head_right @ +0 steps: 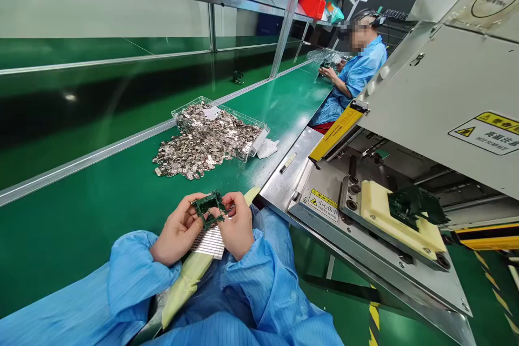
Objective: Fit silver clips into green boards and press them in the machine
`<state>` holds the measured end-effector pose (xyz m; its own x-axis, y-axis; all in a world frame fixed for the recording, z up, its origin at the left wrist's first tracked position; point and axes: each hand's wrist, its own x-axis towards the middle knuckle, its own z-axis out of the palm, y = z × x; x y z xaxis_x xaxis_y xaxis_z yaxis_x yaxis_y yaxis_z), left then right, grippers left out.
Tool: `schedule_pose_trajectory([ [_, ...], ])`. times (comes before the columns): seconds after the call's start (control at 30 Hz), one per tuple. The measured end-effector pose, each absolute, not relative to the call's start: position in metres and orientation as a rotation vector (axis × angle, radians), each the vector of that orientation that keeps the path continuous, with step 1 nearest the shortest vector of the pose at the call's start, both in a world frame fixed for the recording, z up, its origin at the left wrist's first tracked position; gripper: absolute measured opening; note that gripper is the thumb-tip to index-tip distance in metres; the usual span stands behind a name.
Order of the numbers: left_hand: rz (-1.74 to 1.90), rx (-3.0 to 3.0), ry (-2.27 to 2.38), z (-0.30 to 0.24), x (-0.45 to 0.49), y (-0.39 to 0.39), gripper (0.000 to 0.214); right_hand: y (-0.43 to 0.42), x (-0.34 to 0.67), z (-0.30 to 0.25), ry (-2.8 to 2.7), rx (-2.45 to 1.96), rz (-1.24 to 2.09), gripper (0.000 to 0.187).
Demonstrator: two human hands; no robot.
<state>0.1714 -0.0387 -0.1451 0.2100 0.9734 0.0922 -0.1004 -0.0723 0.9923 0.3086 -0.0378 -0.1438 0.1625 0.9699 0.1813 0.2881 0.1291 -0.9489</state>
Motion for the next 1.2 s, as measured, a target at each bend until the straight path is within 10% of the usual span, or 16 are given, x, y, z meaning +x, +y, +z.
schedule_pose_trajectory([
  [0.87,1.0,1.154,0.863,-0.143,0.169,-0.036,0.051,-0.03,0.33,-0.142,-1.32,-1.068,1.357,0.022],
  [1.2,0.929,1.397,0.92,-0.145,0.164,-0.036,0.039,-0.031,0.346,-0.128,-1.69,-1.264,1.094,0.01],
])
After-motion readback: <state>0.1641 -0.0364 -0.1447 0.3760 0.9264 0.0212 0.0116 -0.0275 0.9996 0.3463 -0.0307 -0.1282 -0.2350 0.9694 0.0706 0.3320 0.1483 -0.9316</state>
